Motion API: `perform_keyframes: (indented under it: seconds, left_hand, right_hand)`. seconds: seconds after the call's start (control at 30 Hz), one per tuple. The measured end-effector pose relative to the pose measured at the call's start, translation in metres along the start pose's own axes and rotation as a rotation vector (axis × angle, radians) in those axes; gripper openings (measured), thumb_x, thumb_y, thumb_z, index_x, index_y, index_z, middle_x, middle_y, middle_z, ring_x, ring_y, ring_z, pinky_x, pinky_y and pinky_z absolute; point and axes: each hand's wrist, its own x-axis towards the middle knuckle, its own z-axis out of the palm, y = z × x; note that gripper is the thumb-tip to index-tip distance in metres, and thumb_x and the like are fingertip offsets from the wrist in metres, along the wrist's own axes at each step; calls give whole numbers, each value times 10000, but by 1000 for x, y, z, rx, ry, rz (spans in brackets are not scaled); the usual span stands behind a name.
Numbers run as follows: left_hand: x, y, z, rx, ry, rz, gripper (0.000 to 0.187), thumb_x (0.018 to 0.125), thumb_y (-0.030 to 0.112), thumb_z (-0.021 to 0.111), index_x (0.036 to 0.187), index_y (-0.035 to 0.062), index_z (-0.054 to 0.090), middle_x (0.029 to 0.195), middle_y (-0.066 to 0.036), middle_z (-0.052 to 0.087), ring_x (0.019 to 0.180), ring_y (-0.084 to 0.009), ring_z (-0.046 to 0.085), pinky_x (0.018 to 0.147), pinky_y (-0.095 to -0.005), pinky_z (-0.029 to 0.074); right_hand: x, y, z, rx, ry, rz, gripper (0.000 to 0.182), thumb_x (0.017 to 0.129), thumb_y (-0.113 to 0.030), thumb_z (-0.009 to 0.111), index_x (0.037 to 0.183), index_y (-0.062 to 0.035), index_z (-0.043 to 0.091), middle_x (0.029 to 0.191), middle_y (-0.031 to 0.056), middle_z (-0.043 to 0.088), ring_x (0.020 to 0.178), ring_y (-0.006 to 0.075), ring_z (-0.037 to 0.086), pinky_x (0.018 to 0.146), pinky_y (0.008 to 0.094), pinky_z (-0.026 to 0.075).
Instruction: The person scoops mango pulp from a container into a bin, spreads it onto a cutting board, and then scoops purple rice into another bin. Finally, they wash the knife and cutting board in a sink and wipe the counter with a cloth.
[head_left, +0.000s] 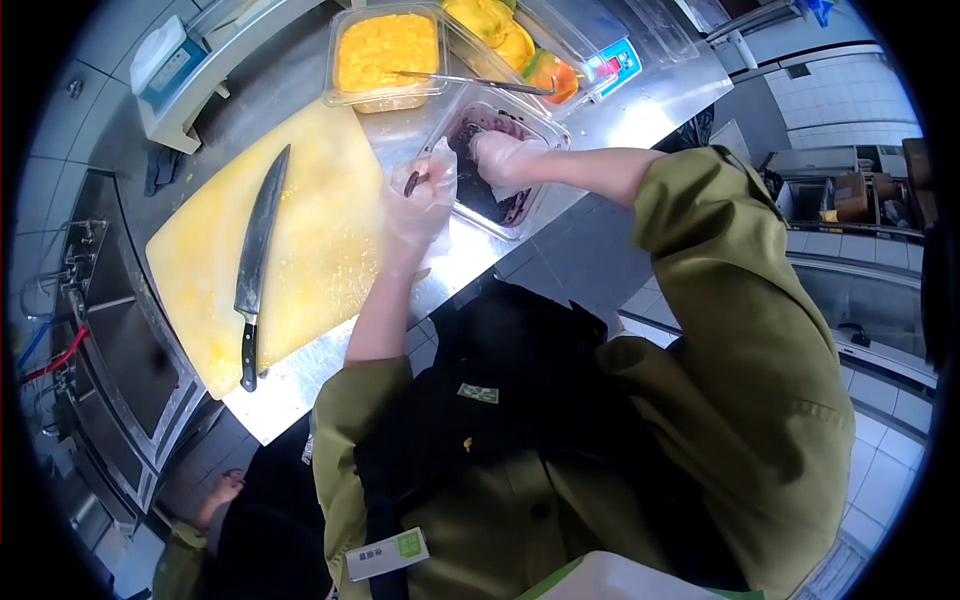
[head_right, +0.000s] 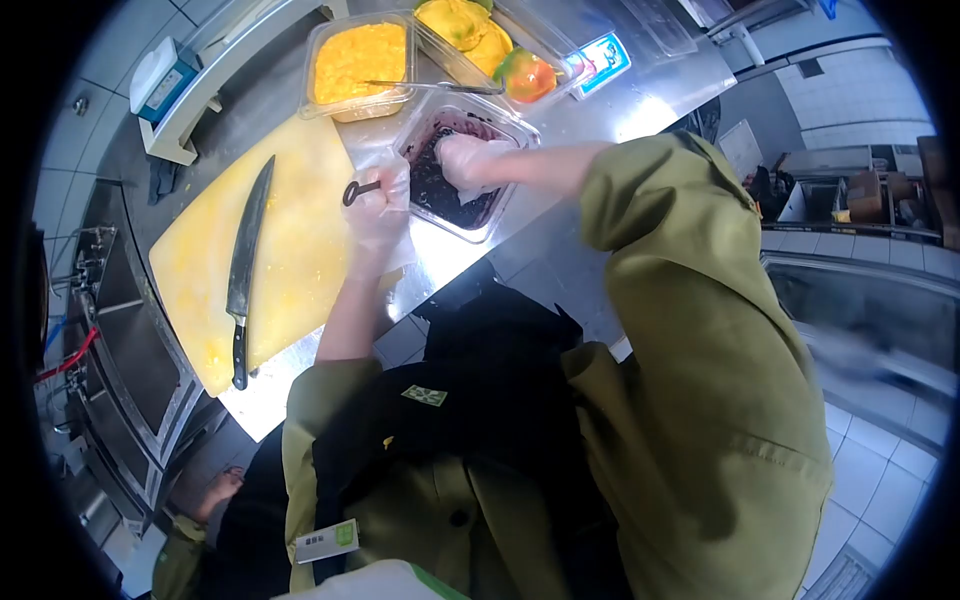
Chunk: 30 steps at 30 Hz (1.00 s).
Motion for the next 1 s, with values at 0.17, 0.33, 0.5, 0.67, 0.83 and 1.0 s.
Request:
perform_keyframes:
  seconds: [0.17,0.33,0.5,0.67,0.83,1.0]
  left_hand:
    - [13,-1,-10,111,-182,139,217,865,325,569,854,127,659,843,-128,633,733,-314,590,656,-405,497]
    - [16,6,-1,18,47,203,196,779,161,696,654,48,596,641,-80,562,542,-238,549,510,-326,427]
    - [18,15,-1,-81,19,98,169,830,147,583,966,196,670,673,-52,607,599,-289,591,534,-409,459]
    - [17,4,3,-248,-29,-26,123,860,182,566,859,111,667,626,-125,587,547,-340,571,499,-417,452]
    - [35,14,-21,-237,-80,-55,283,880,266,581,704,46,603,581,-151,541,528,-289,552,489,-379,419]
    - [36,6,-17,-368,-29,-15,224,882,247,562,778,52,594,593,-144,549,525,-320,560,478,-391,433]
  right_hand:
    - [-18,-18,-32,-153,-51,-64,279,750,-244,582,672,14,655,788,198,642,797,328,632,704,395,504]
    - [-5,-26,-34,68,-494,122,297,799,-204,530,969,19,629,1026,159,629,962,242,593,822,348,444]
    - [22,14,57,966,-120,-44,255,805,-177,600,964,19,631,920,101,635,835,190,598,674,346,463]
    - [27,5,76,465,-107,360,260,829,-163,567,1009,13,634,930,75,637,900,184,596,667,333,477]
    - [27,23,55,-1146,-653,4,223,746,-46,557,941,-56,666,867,100,647,770,206,617,596,311,451]
    - [-26,-21,-17,-545,-176,-382,165,706,-69,588,859,-67,650,767,103,609,731,226,609,584,342,446]
